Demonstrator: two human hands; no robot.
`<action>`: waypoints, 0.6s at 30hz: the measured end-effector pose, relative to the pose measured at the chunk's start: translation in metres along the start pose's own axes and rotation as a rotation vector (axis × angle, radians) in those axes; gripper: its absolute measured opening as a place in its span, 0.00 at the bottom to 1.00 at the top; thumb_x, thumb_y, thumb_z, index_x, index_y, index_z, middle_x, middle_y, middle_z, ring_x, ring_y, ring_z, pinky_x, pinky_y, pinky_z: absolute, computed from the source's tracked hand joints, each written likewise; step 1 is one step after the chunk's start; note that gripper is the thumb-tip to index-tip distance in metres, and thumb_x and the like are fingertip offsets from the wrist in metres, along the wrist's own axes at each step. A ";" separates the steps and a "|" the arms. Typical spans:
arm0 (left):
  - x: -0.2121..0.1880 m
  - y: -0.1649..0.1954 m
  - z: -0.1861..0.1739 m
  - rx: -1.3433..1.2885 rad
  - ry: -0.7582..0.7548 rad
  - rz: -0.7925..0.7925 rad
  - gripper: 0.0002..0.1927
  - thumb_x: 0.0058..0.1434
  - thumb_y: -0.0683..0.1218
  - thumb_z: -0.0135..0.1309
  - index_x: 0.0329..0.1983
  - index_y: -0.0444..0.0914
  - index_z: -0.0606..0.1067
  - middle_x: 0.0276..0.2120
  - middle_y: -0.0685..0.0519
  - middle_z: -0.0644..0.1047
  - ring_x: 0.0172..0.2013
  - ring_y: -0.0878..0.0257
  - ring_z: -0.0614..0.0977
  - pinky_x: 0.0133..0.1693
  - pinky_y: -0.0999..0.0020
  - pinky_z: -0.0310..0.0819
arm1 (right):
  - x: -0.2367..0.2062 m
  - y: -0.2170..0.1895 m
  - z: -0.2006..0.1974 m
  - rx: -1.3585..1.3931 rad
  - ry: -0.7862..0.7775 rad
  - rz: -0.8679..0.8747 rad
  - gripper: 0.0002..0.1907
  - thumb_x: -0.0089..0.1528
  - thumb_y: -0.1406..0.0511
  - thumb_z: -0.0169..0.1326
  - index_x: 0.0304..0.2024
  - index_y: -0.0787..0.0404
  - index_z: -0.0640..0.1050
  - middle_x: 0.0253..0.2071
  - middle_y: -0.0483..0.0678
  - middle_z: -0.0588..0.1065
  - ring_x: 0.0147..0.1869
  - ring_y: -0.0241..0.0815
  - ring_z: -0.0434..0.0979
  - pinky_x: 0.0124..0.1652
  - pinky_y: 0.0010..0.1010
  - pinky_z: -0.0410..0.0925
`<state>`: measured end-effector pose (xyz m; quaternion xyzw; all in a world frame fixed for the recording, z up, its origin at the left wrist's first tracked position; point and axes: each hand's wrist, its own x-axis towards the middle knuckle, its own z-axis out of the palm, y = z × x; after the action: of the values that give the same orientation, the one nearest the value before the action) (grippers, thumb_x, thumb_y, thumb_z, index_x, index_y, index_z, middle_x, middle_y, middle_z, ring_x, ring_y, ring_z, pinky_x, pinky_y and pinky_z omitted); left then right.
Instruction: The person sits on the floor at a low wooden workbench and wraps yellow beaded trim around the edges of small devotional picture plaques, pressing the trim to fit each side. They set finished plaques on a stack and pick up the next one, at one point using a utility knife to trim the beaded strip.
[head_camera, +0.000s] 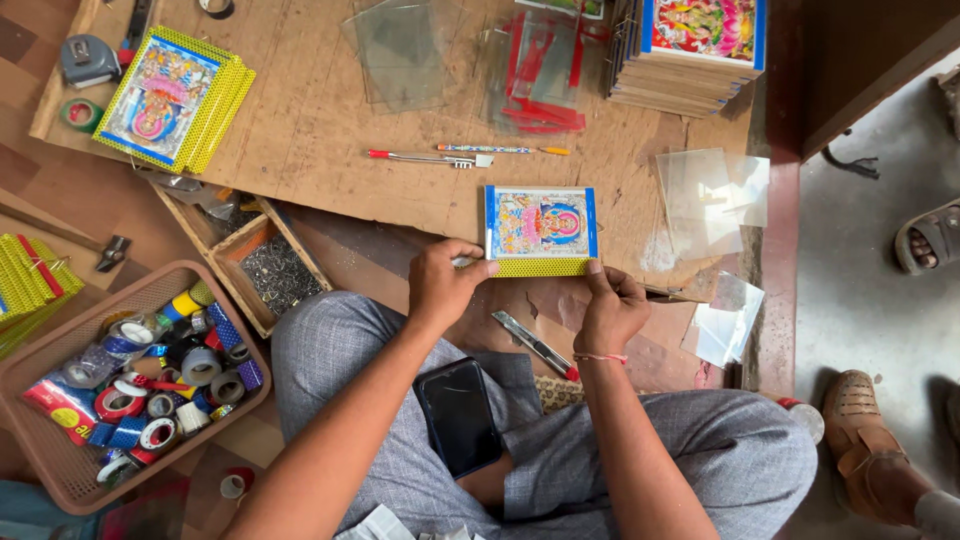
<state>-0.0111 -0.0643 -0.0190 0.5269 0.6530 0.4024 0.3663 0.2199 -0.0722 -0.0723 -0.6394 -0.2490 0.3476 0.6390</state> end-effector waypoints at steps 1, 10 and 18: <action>0.000 -0.001 0.001 0.011 0.003 0.007 0.14 0.49 0.49 0.69 0.35 0.37 0.84 0.30 0.45 0.84 0.33 0.55 0.86 0.37 0.62 0.78 | 0.000 -0.001 0.000 0.007 0.002 0.005 0.06 0.59 0.72 0.66 0.33 0.70 0.81 0.30 0.45 0.78 0.33 0.31 0.74 0.36 0.22 0.67; 0.001 -0.004 0.003 -0.049 -0.018 -0.043 0.12 0.50 0.48 0.68 0.33 0.37 0.84 0.28 0.47 0.84 0.30 0.60 0.86 0.34 0.65 0.77 | -0.002 -0.006 0.002 -0.021 0.050 0.043 0.07 0.60 0.70 0.66 0.31 0.67 0.80 0.26 0.41 0.75 0.27 0.28 0.67 0.28 0.21 0.60; 0.000 -0.002 0.003 -0.032 -0.036 -0.082 0.12 0.51 0.49 0.69 0.34 0.37 0.84 0.28 0.47 0.84 0.30 0.60 0.86 0.34 0.65 0.77 | -0.004 -0.014 0.004 -0.093 0.059 0.032 0.10 0.59 0.69 0.67 0.29 0.68 0.79 0.24 0.42 0.74 0.26 0.28 0.66 0.27 0.21 0.60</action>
<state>-0.0091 -0.0637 -0.0220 0.5009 0.6609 0.3880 0.4023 0.2160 -0.0721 -0.0577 -0.6822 -0.2357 0.3269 0.6100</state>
